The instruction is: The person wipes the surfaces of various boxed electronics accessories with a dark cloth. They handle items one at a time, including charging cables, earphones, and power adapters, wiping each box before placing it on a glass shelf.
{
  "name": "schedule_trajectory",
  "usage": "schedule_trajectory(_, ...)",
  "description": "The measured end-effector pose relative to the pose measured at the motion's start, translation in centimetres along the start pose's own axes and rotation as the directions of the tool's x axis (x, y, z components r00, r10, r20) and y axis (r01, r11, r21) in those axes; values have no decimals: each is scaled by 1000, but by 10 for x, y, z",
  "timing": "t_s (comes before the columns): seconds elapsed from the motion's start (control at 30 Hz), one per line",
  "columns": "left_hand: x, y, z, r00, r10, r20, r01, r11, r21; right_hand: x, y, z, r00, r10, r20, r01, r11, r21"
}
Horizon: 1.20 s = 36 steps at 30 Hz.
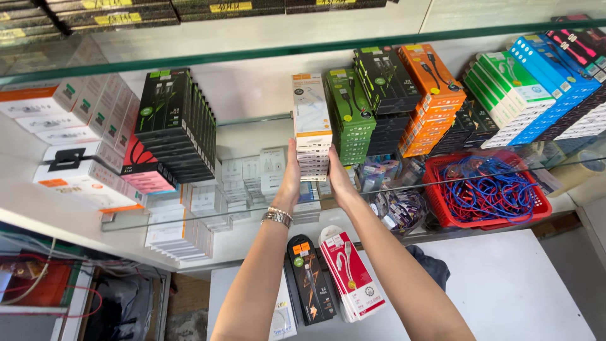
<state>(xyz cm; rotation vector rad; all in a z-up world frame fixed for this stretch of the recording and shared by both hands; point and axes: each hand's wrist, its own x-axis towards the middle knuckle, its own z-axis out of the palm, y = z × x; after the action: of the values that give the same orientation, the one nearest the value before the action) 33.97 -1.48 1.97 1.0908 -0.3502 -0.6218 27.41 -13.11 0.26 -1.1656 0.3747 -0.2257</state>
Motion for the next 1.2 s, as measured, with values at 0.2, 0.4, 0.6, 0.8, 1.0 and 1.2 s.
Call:
schedule_trajectory(0.2, -59, -21, 22, 982, -74, -173, 88, 994, 70, -58, -8, -11, 999, 28, 42, -26, 999, -34)
schedule_trajectory(0.4, -114, -38, 69, 977, 37, -210, -34, 999, 18, -113, -7, -42, 993, 17, 114, -17, 1000, -6)
schedule_trajectory(0.6, -172, -62, 132, 969, 84, -231, -64, 994, 94, -171, -6, -95, 988, -13, 155, 7, 999, 36)
schedule_trajectory(0.8, -226, -94, 199, 955, 28, -294, 26, 983, 179, -240, -15, -151, 985, 9, 173, -14, 999, 29)
schedule_trajectory(1.0, -263, -125, 250, 956, 35, -291, 5, 990, 138, -296, -17, -196, 985, 5, 171, -9, 1000, 25)
schedule_trajectory(1.2, -286, -168, 261, 957, -19, -290, 56, 991, 121, -329, 11, -232, 991, 55, 124, -55, 998, -1)
